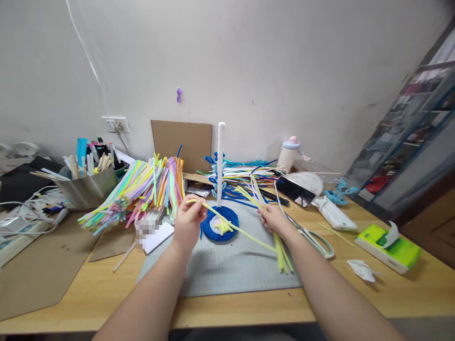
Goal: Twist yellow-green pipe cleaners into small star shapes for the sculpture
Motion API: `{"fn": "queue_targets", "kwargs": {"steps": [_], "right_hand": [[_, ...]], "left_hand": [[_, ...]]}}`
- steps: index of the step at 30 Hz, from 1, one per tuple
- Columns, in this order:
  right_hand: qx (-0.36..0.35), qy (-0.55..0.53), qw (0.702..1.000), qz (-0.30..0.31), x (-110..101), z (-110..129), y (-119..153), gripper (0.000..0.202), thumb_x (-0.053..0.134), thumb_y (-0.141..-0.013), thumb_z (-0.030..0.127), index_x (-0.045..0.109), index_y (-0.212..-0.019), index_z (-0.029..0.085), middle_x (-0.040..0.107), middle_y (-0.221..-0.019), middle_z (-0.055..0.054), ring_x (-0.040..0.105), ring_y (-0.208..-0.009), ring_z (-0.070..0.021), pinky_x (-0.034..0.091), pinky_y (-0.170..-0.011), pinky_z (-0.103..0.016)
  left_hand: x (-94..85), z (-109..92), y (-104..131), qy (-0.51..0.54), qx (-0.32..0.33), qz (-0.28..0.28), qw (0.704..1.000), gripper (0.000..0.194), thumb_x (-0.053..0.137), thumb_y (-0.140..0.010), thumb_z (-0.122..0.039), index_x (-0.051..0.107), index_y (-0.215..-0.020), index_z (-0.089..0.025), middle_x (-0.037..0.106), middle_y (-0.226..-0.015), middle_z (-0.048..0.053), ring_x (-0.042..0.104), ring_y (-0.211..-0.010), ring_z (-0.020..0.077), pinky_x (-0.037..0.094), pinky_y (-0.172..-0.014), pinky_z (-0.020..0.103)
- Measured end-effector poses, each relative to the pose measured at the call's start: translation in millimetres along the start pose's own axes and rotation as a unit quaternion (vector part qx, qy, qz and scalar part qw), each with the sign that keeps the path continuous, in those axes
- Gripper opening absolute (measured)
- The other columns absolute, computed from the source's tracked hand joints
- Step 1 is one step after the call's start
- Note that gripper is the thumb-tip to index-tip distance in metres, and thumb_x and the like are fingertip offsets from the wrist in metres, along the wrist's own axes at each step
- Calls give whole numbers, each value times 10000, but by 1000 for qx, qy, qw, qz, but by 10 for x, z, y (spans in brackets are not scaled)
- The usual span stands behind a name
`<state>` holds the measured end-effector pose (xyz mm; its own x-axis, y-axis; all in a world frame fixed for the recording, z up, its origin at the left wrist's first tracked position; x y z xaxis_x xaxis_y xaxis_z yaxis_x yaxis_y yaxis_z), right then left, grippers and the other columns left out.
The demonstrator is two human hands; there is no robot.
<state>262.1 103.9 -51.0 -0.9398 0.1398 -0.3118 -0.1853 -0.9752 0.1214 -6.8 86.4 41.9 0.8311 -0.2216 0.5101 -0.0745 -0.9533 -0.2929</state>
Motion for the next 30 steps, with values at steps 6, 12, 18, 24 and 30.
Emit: {"fn": "queue_targets", "kwargs": {"steps": [6,12,18,24,30], "right_hand": [[-84,72,981,-162,-226,173,12,251,626,-654,221,584,-894,157,593,-969,-128,533,-976,-280,397,-846,-392],[-114,-127,983,70,373,571,521,322,544,-768,467,575,-864,161,621,-786,-77,597,-679,-184,486,-666,-346],[-6,-259,934,248,867,562,805,333,664,-706,456,488,-734,176,491,-462,81,317,-281,-16,194,-296,-142],[49,-312,882,350,845,504,809,267,673,-715,356,471,-736,181,435,-416,112,187,-264,8,92,-287,-128],[76,-338,858,379,795,496,785,230,669,-701,288,468,-707,177,390,-374,123,173,-254,8,95,-286,-121]], "left_hand": [[-29,84,-62,80,-100,7,992,163,670,-662,-194,527,-736,-164,585,-665,-9,470,-481,49,324,-428,152],[183,452,148,-55,-145,69,985,253,700,-652,-326,528,-731,-158,593,-595,-9,506,-469,86,347,-427,191],[171,635,186,-163,-140,81,973,276,708,-629,-368,548,-684,-151,541,-525,-32,470,-464,77,327,-443,193],[183,648,201,-159,-168,126,965,253,689,-673,-361,575,-653,-136,576,-542,-11,481,-495,75,352,-493,197],[86,587,125,-128,-178,105,970,284,731,-631,-361,566,-617,-131,587,-536,3,482,-495,77,357,-518,206]]}}
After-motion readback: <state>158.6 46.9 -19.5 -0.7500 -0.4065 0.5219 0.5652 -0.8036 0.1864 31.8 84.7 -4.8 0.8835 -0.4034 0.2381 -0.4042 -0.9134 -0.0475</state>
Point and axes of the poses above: each hand's wrist, its own y-axis away from the middle knuckle, its own x-axis out of the palm, z = x × y, the point moved 5 cm from there along -y, towards the middle knuckle
